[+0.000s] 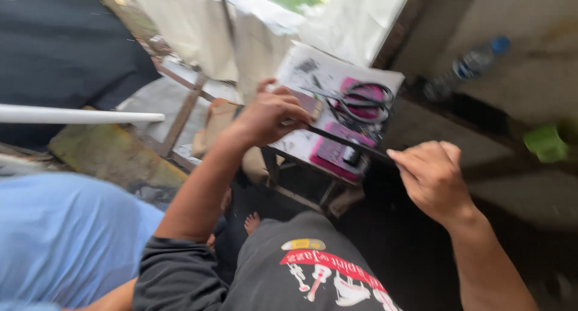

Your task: Applying edge paint to leather strips using a manual roller applicator and hanging them on a rack to dry.

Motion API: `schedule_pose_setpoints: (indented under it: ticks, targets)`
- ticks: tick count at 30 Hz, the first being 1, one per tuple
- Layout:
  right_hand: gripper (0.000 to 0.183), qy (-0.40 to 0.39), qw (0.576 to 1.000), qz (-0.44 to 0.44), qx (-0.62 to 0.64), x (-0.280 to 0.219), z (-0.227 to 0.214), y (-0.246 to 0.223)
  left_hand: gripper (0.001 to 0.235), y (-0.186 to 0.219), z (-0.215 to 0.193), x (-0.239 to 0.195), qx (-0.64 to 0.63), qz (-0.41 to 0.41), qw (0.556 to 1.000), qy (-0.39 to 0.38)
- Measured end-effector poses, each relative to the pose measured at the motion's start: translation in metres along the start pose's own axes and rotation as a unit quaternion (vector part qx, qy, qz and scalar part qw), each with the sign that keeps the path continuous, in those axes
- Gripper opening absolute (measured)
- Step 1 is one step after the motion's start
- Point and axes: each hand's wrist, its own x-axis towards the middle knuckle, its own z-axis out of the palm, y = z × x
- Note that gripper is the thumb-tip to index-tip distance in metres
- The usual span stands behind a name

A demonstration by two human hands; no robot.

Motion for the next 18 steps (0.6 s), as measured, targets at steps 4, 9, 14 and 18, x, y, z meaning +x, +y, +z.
schedule_pose_setpoints:
  ticks: [4, 9, 14, 18]
  targets:
    - [0.018, 0.073, 0.997, -0.025, -0.019, 0.001, 0.012, -0.012, 0.007, -0.005, 0.005, -0.01, 0.077, -0.005, 0.995, 0.063]
    - [0.023, 0.114, 0.992, -0.046, -0.031, 0.006, 0.027, -0.017, 0.003, -0.013, 0.009, -0.019, 0.125, 0.02, 0.984, 0.124]
    - [0.023, 0.127, 0.989, -0.063, -0.052, 0.009, 0.036, -0.025, 0.001, -0.019, 0.004, -0.03, 0.168, 0.029, 0.976, 0.135]
    - [0.022, 0.131, 0.988, -0.068, -0.04, 0.016, 0.039, -0.034, 0.004, -0.01, -0.008, -0.034, 0.174, 0.031, 0.975, 0.134]
